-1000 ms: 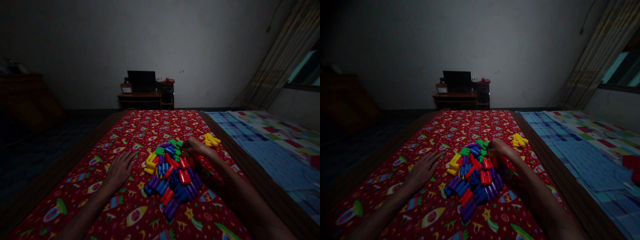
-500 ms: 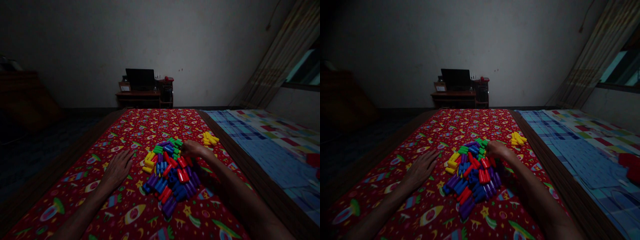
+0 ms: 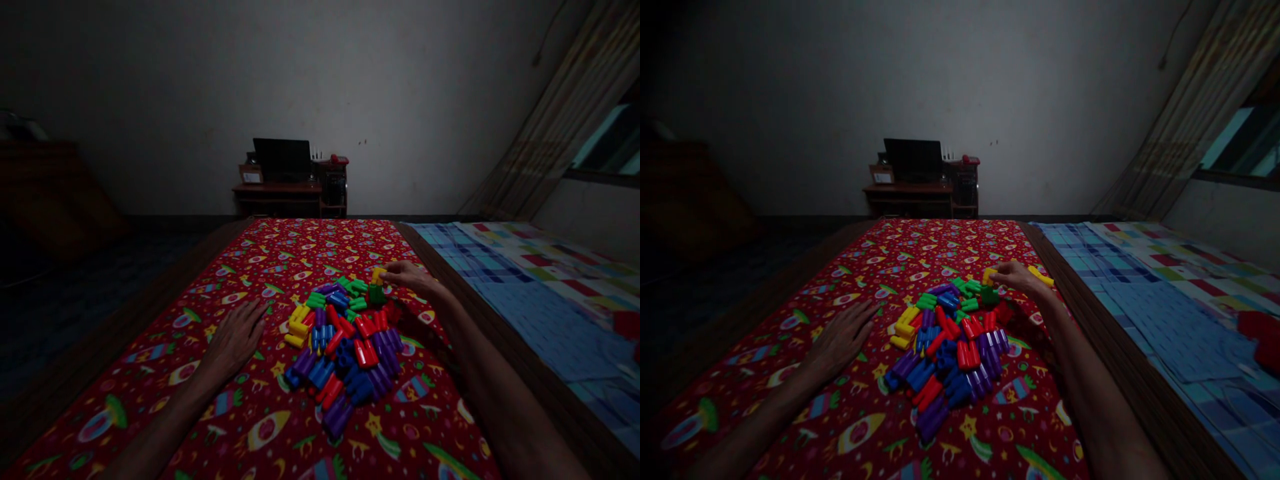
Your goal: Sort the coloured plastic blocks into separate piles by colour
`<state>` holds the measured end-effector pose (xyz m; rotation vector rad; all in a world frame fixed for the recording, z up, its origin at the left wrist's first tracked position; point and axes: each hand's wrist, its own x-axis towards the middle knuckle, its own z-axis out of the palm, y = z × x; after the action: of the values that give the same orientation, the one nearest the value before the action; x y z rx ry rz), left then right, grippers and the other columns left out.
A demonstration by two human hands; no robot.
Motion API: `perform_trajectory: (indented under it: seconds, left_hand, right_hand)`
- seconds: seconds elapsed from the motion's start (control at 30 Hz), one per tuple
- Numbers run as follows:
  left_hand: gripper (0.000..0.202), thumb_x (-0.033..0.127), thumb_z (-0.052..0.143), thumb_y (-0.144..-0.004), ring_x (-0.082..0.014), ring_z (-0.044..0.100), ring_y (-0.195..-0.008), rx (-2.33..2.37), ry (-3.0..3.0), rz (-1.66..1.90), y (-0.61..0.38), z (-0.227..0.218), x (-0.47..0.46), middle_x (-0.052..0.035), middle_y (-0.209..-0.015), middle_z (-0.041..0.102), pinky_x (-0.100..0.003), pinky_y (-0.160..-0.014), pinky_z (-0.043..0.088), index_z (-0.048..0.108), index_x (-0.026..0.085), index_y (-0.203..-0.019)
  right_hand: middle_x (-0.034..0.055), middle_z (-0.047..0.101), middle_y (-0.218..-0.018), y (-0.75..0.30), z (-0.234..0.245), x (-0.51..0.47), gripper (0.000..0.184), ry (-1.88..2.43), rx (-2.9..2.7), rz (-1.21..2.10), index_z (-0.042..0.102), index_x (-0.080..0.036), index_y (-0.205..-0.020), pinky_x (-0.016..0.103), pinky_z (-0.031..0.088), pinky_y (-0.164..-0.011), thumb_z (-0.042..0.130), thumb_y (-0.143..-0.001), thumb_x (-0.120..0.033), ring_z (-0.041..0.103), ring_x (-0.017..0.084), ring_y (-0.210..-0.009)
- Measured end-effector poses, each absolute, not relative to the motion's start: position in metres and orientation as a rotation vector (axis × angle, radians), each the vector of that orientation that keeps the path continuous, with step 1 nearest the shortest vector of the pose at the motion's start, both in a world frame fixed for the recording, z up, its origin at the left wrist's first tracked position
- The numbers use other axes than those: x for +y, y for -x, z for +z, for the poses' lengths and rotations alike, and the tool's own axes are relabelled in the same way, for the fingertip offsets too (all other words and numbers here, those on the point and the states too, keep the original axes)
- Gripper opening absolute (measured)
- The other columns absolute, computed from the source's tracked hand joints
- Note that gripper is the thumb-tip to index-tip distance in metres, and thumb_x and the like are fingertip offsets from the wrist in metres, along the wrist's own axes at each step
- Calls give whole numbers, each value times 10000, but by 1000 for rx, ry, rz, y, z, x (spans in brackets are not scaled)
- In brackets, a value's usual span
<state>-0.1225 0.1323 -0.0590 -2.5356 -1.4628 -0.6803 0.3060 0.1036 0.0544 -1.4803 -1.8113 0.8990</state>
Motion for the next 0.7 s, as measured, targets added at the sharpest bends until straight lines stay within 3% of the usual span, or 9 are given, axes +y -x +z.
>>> perform_trajectory:
  seconds: [0.17,0.37,0.47,0.7]
  left_hand:
    - [451,367,316,-948,-247,558,-1214,-1393,2651,-921,115,-46,127,-104,-1300,613,-457,-1027,464,561,191,-1284]
    - [418,379,348,-935,-268,585,-1188,-1270,2745,-915,114,-51,131,-129,-1253,644,-470,-1010,486,672,178,-1106]
    - [426,383,343,-942,-263,588,-1186,-1271,2738,-907,116,-54,133,-130,-1257,642,-457,-1011,489,673,174,-1111]
    - [459,425,329,-951,-260,588,-1184,-1291,2742,-879,117,-52,132,-128,-1257,642,-453,-1016,484,666,174,-1138]
  right_hand:
    - [30,627,-670,-261,52,105,456,1411,-1845,910,643,-137,-730,239,402,-571,575,-713,-588,545,136,-606]
    - [38,624,-632,-301,63,109,482,1635,-1699,464,660,-122,-692,226,353,-521,538,-743,-585,526,134,-584]
    - [42,608,-584,-349,62,108,419,1886,-1560,314,669,-111,-662,227,336,-500,574,-731,-513,525,135,-556]
    - [88,640,-599,-391,45,99,308,2231,-1458,381,669,-108,-607,254,343,-507,553,-785,-330,548,152,-528]
